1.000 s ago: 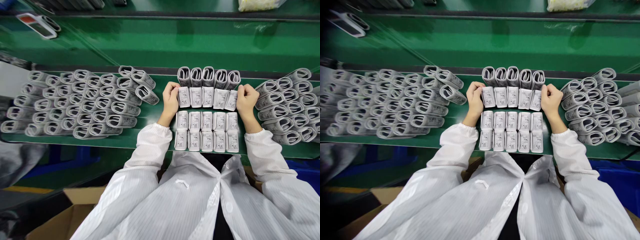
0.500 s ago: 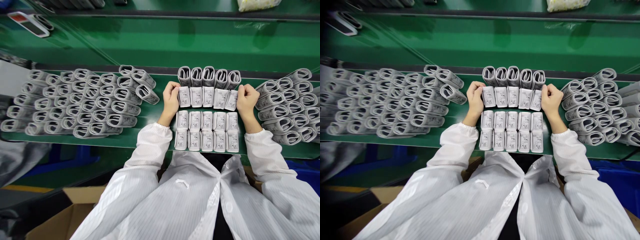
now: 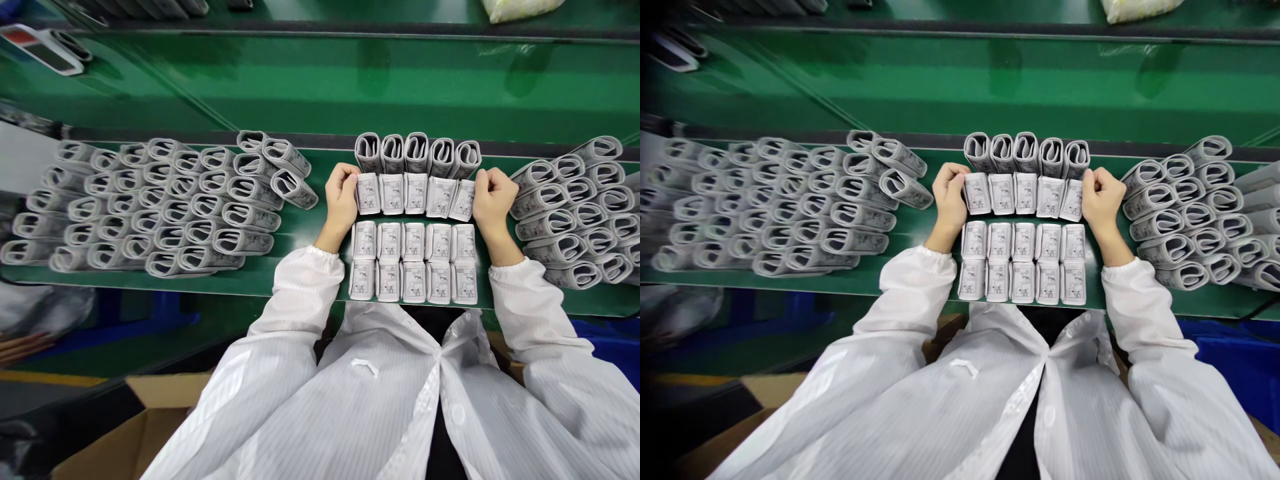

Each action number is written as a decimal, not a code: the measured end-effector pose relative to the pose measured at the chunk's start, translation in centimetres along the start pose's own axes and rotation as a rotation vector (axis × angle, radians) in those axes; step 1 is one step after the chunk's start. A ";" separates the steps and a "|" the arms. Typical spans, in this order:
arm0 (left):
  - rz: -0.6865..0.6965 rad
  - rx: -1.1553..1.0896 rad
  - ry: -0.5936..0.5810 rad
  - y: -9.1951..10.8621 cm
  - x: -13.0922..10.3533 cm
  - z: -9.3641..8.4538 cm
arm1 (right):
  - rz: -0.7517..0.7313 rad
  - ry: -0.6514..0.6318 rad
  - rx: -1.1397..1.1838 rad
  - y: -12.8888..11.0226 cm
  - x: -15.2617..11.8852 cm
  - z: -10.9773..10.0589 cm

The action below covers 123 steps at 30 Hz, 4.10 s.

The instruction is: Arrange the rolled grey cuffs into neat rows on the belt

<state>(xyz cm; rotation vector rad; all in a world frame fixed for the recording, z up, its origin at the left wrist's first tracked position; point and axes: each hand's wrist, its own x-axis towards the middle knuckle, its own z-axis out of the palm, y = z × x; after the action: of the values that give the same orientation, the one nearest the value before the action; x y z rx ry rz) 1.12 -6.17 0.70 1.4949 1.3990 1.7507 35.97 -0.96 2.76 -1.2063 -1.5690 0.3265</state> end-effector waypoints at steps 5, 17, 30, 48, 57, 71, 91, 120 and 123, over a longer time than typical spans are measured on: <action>0.006 -0.018 -0.003 0.0 -0.1 0.1 | 0.011 -0.002 -0.019 0.0 0.0 0.0; -0.013 0.009 0.001 0.3 -0.1 0.3 | 0.025 -0.005 -0.006 -0.2 0.0 -0.1; -0.063 0.042 -0.020 0.0 -0.1 0.0 | 0.081 -0.035 -0.049 -0.7 -0.1 -0.1; -0.056 0.037 0.003 0.2 0.1 0.0 | 0.088 -0.035 -0.055 -1.0 -0.1 -0.1; -0.050 0.040 0.005 0.2 0.0 0.1 | 0.075 -0.026 -0.044 -1.1 -0.1 -0.1; -0.056 0.051 -0.002 0.2 0.0 0.0 | 0.084 -0.056 -0.037 -0.5 -0.3 -0.2; -0.059 0.057 -0.011 0.1 -0.1 -0.1 | 0.027 -0.010 0.000 -0.8 -0.2 0.1; -0.037 0.085 -0.023 0.8 -0.1 -0.1 | 0.079 -0.037 0.031 -0.6 -0.2 0.0; -0.029 0.098 -0.029 0.6 -0.1 -0.1 | 0.064 -0.012 0.042 -0.3 -0.2 0.1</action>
<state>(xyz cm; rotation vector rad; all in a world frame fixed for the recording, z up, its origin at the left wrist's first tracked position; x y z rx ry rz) 1.21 -6.58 1.21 1.5365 1.5035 1.6583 35.70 -1.23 2.85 -1.2258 -1.5290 0.4074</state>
